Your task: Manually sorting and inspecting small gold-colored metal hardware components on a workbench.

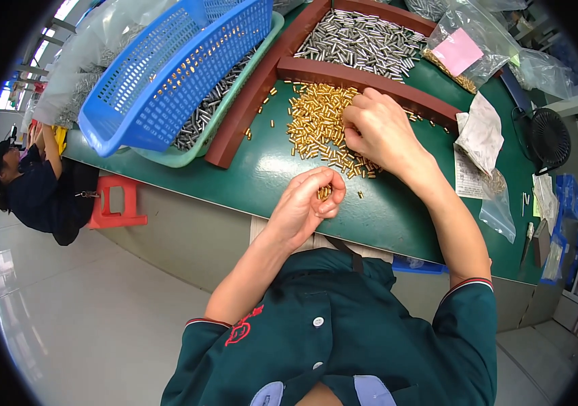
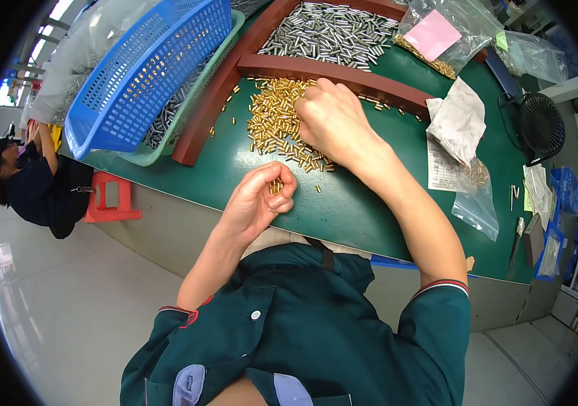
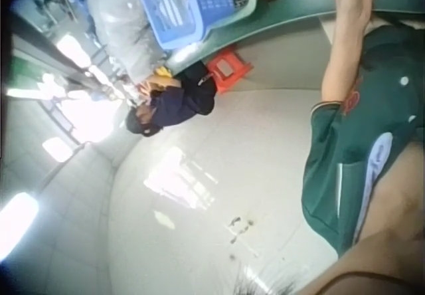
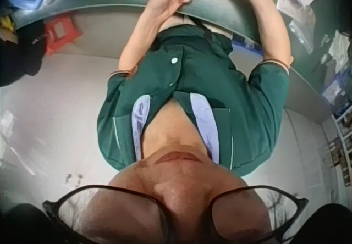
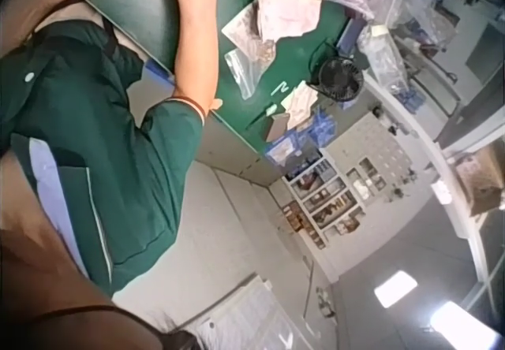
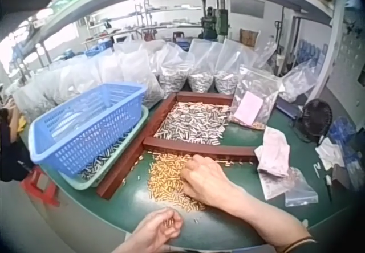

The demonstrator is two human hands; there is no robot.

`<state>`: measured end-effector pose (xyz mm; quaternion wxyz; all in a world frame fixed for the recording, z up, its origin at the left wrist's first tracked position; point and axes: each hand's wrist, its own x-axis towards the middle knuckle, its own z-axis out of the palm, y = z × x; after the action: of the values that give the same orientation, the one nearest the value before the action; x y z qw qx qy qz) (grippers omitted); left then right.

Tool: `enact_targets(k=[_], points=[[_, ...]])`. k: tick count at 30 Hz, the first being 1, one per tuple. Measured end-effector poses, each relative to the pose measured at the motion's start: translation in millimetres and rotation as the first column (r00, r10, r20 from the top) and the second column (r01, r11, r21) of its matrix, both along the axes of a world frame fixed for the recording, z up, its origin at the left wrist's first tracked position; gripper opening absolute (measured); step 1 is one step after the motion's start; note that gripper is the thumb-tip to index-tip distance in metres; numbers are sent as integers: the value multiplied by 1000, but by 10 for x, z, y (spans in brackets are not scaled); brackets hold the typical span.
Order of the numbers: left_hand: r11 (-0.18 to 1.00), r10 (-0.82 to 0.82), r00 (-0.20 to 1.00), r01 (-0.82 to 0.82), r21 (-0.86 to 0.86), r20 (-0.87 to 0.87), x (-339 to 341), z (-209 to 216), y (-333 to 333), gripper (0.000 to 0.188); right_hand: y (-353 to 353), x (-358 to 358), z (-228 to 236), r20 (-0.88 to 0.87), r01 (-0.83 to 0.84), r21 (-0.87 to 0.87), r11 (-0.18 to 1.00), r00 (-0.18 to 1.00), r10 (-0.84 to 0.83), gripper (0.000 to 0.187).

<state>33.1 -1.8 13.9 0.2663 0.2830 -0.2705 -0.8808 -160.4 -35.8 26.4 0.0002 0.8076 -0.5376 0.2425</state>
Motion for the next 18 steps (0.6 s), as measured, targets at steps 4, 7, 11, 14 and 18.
enact_targets(k=[4, 7, 11, 14, 18], points=[[998, 54, 998, -53, -38, 28, 2, -21, 45, 27, 276, 4, 228, 681, -246, 573, 782, 674, -287, 8], [989, 78, 997, -73, -130, 30, -27, 21, 64, 31, 493, 50, 219, 840, -535, 530, 658, 229, -491, 10], [986, 22, 999, -28, -165, -35, -60, 36, 40, 31, 565, 50, 82, 795, -660, 452, 600, -7, -606, 11], [989, 22, 1000, -21, -150, 5, -96, 61, 23, 29, 581, 50, 49, 786, -673, 468, 572, 22, -617, 11], [988, 8, 1000, -6, -151, 12, -83, 48, 11, 27, 585, 69, 39, 814, -665, 452, 595, 36, -579, 10]])
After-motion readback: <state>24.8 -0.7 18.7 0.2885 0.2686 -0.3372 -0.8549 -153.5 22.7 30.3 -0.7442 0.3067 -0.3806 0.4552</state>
